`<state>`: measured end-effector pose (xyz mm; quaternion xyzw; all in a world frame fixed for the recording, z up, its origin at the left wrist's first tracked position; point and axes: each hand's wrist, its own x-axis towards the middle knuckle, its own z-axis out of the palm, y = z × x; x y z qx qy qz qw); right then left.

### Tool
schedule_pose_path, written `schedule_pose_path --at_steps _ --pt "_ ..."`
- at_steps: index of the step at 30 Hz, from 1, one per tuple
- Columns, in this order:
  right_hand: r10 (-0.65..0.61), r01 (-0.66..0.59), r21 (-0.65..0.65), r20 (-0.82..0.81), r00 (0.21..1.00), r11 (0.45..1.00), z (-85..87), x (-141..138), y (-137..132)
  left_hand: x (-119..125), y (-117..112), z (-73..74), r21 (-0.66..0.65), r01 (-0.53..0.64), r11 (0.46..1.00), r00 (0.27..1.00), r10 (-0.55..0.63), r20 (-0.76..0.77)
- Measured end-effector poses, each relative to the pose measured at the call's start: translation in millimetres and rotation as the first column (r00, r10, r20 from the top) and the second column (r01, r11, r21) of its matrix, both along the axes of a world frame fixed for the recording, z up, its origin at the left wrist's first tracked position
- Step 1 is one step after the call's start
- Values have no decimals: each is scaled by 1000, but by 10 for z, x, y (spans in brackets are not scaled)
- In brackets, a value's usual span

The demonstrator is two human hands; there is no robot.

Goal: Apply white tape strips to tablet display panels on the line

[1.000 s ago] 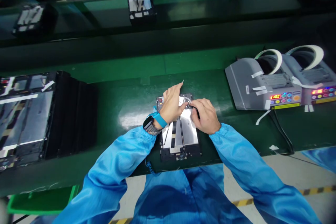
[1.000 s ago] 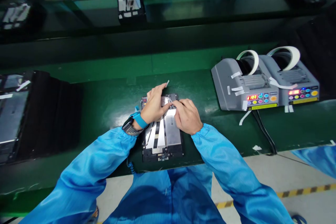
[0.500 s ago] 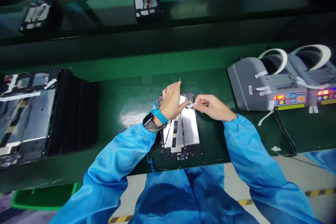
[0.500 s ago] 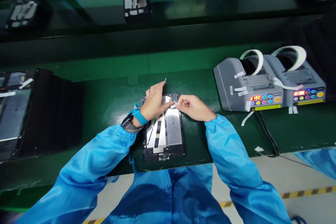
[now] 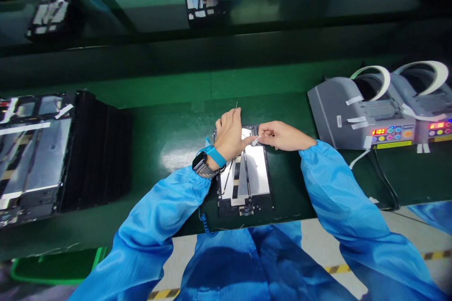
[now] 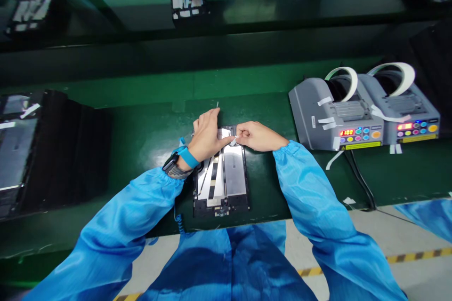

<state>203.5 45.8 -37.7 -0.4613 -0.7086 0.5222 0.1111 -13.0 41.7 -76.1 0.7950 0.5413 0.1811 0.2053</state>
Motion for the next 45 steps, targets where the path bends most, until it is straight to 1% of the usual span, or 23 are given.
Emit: schedule_pose_path --at_steps 6,13,16,20,22,26,28,31,36,40,45 --pt "-15 13 42 49 999 999 -16 -16 -8 1 -14 -13 7 -18 1000 1000 18 17" --pt "-49 23 158 166 985 987 -6 -69 -64 13 -42 2 -1 -31 1000 999 31 12" --pt "-80 50 164 183 980 985 3 -87 -94 11 -47 -6 4 -37 999 999 37 13" --pt "-105 77 165 165 981 983 -4 -88 -115 10 -50 8 -5 -41 999 999 41 -4" --pt "-111 94 141 123 986 986 -15 -69 -113 18 -55 35 -21 -46 999 999 46 -25" --pt "-107 105 -45 -47 993 993 -34 -10 -95 41 -65 95 -50 -64 997 996 61 -63" --pt "-107 100 -89 -75 991 991 -38 2 -86 47 -66 109 -61 -69 996 995 65 -69" --pt "-104 103 -30 -17 994 994 -44 -18 -85 40 -63 99 -56 -68 996 996 65 -58" --pt "-139 129 86 122 983 988 -37 -92 -114 25 -60 57 -31 -58 998 997 57 -45" --pt "-141 105 155 240 961 982 35 -159 -140 25 -59 50 -28 -56 998 997 54 -46" --pt "-151 72 201 412 899 977 155 -253 -162 23 -53 50 -29 -53 998 997 52 -51"
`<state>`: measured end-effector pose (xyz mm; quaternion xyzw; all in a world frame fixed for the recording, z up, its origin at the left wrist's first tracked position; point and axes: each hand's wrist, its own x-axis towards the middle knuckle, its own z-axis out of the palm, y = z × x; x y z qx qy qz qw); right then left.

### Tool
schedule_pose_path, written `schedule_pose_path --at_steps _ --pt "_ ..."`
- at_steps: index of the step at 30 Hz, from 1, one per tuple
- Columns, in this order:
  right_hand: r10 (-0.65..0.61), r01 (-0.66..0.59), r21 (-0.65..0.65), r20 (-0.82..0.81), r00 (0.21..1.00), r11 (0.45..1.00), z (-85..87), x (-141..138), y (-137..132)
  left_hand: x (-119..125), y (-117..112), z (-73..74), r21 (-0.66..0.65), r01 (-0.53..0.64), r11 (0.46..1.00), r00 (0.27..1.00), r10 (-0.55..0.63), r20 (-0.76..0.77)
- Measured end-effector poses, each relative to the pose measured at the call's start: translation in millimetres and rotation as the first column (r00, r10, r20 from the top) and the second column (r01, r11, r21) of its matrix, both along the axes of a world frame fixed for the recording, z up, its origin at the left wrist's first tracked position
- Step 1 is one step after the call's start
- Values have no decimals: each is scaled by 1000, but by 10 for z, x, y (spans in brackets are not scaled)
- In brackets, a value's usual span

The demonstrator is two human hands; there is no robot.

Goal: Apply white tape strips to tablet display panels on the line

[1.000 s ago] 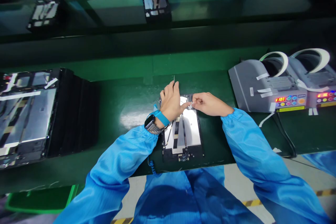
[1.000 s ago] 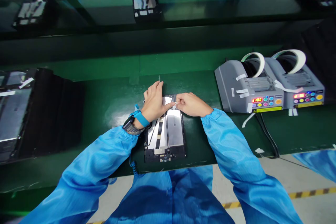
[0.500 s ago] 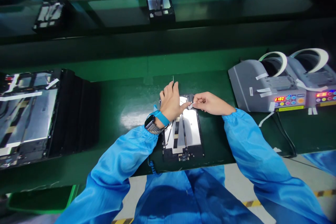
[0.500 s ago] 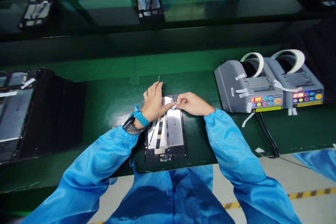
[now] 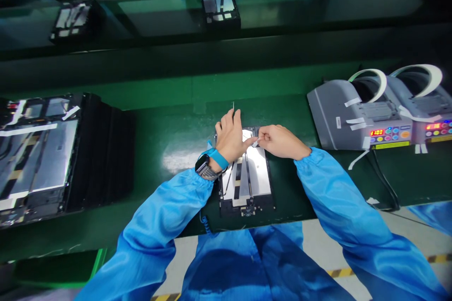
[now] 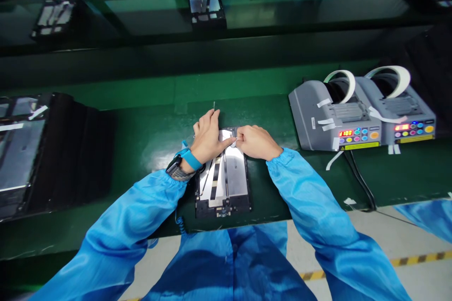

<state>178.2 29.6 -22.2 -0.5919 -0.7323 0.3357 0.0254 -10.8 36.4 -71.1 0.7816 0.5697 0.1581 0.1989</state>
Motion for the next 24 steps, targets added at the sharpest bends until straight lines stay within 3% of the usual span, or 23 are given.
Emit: schedule_pose_path --at_steps 17,21,24 --pt "61 -63 -4 329 942 998 123 -3 77 21 1 54 -28 -5 1000 999 3 -52" --pt "10 -15 17 264 964 1000 48 115 130 21 2 49 -33 -9 999 999 8 -53" --pt "-135 125 81 138 981 989 -27 196 84 17 -1 47 -27 -11 1000 999 10 -43"
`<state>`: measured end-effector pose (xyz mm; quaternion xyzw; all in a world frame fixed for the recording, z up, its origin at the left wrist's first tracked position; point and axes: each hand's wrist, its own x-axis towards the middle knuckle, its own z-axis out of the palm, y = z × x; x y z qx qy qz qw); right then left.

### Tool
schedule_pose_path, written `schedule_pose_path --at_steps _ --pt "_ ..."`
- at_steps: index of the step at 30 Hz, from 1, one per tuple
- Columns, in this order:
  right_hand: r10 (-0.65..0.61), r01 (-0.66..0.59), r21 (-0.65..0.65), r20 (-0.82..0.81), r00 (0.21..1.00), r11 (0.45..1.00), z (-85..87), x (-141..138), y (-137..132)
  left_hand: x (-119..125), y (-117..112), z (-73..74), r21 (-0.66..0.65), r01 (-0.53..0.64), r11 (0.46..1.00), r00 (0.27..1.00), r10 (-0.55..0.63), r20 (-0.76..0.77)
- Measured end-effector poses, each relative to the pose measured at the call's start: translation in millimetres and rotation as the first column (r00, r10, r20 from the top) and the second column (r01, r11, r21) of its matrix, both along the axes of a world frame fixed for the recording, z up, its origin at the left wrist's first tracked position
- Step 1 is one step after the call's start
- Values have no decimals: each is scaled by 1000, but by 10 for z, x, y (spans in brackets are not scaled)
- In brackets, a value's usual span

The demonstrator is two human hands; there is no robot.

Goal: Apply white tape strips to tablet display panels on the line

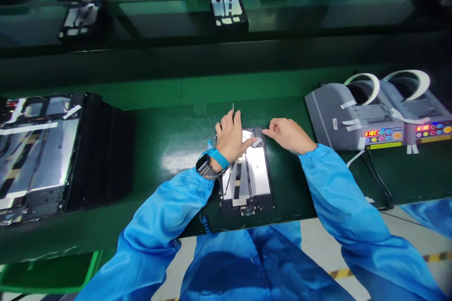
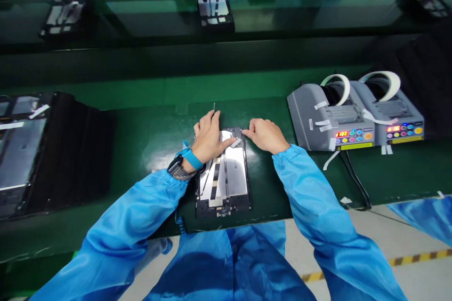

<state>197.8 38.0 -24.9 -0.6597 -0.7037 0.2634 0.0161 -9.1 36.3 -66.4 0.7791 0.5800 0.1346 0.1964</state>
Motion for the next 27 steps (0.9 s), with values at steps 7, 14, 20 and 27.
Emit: schedule_pose_path --at_steps 7,14,20,27 --pt "-101 100 -20 -93 990 995 -98 -61 -214 -17 -1 -25 -7 15 1000 1000 -15 16" --pt "-148 147 37 18 989 988 -117 -218 -356 14 -18 34 -67 10 998 1000 -10 -12" --pt "-118 116 24 147 982 993 -44 -357 -379 -51 -19 78 -3 -2 1000 1000 2 26" --pt "54 -74 81 232 971 994 36 -287 -290 -327 -124 363 143 -70 987 991 53 119"
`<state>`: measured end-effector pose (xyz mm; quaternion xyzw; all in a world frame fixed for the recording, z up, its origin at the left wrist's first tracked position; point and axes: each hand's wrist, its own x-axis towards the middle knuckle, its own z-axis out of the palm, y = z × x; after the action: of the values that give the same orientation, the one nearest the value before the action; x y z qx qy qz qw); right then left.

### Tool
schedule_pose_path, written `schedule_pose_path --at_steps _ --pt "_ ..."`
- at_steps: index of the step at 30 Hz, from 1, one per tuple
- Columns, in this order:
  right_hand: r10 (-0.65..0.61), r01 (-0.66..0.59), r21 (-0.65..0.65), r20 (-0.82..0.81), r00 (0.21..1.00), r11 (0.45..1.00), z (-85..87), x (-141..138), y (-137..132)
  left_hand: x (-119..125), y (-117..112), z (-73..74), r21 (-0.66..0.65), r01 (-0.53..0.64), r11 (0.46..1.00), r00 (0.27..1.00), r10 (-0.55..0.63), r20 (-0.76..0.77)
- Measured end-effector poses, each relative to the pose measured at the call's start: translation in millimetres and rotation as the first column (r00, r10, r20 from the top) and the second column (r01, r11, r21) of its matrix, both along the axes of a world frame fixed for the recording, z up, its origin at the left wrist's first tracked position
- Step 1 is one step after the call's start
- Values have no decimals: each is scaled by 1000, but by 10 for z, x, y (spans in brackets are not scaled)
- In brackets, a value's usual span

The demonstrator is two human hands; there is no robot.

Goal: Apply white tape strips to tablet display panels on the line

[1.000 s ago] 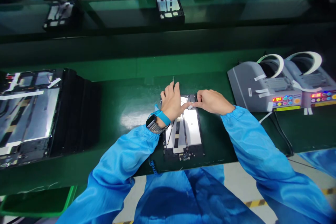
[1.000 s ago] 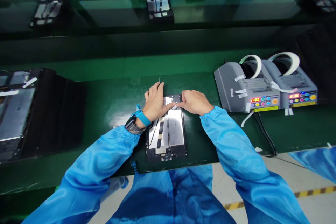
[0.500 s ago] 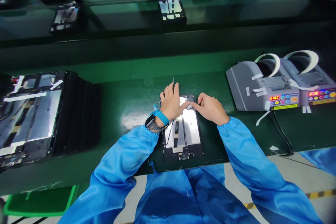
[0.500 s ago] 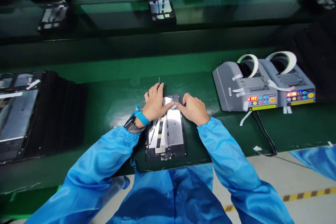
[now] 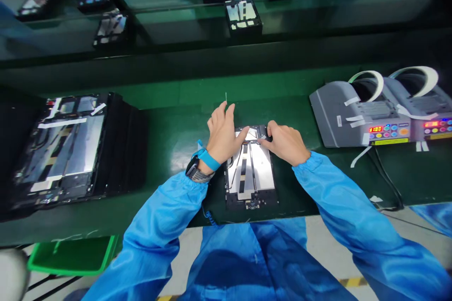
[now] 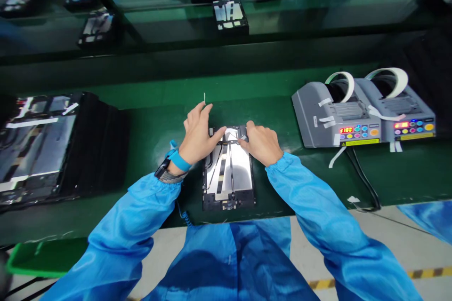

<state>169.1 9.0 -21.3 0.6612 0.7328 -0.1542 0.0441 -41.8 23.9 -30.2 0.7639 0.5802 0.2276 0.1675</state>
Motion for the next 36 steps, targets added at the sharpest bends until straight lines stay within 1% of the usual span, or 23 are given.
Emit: schedule_pose_path --at_steps 2,4,6,7,8,9,10,12,13,14,16,19,21,23,24,26,27,28,29,31,33,34,36 --pt "36 -36 9 6 999 999 -23 9 -20 -115 -65 101 11 -8 1000 997 7 71" --pt "40 -40 -1 -11 999 999 -62 9 -69 -233 -142 182 11 -7 1000 980 5 198" --pt "7 -7 -4 -53 999 1000 -86 7 -128 -337 -234 237 -15 -8 1000 934 12 357" --pt "-22 23 2 -106 994 1000 -82 4 -152 -379 -285 254 -39 -6 999 900 22 435" --pt "-54 57 7 -200 978 998 -64 -4 -172 -413 -340 266 -68 0 998 862 35 505" --pt "-83 90 6 -331 940 996 -33 -19 -185 -440 -396 274 -98 10 995 824 47 565" --pt "-104 114 -8 -482 870 993 7 -45 -194 -459 -453 277 -126 26 992 788 57 613" --pt "-129 111 -74 -737 664 991 94 -136 -207 -484 -561 273 -166 63 984 732 67 678" --pt "-139 85 -110 -813 566 990 129 -201 -213 -493 -608 266 -177 76 981 713 71 697" --pt "-148 55 -139 -858 492 989 154 -275 -221 -500 -648 257 -186 82 979 700 77 710" --pt "-166 15 -174 -900 403 985 167 -428 -241 -512 -711 231 -200 79 977 686 93 721" --pt "-154 -9 -167 -926 345 986 144 -594 -287 -531 -767 180 -216 71 974 686 110 720" --pt "-115 -4 -125 -925 362 992 147 -629 -326 -549 -785 139 -227 82 970 684 111 721" --pt "-66 47 -50 -903 424 998 180 -609 -356 -573 -787 89 -240 69 968 693 127 710" --pt "-45 93 -3 -888 457 996 199 -586 -359 -587 -782 59 -236 30 971 711 145 688" --pt "-9 182 100 -854 520 978 218 -534 -325 -607 -757 -7 -183 -91 979 780 184 598" --pt "22 199 156 -838 546 967 206 -513 -287 -608 -740 -44 -133 -138 981 823 188 536" --pt "73 180 213 -815 574 960 176 -500 -235 -602 -719 -82 -82 -156 984 866 176 468" --pt "143 118 267 -781 608 956 129 -494 -176 -586 -697 -121 -43 -143 989 906 148 396" --pt "307 -93 332 -686 659 939 -3 -505 -54 -532 -652 -196 -6 -81 997 962 80 261" --pt "426 -283 322 -608 670 903 -145 -530 38 -464 -608 -261 -7 -47 999 988 47 148" --pt "456 -337 308 -586 670 890 -204 -543 67 -434 -588 -288 -12 -45 999 993 46 108" --pt "470 -359 303 -569 675 883 -285 -564 92 -391 -557 -327 -29 -53 998 996 55 76"
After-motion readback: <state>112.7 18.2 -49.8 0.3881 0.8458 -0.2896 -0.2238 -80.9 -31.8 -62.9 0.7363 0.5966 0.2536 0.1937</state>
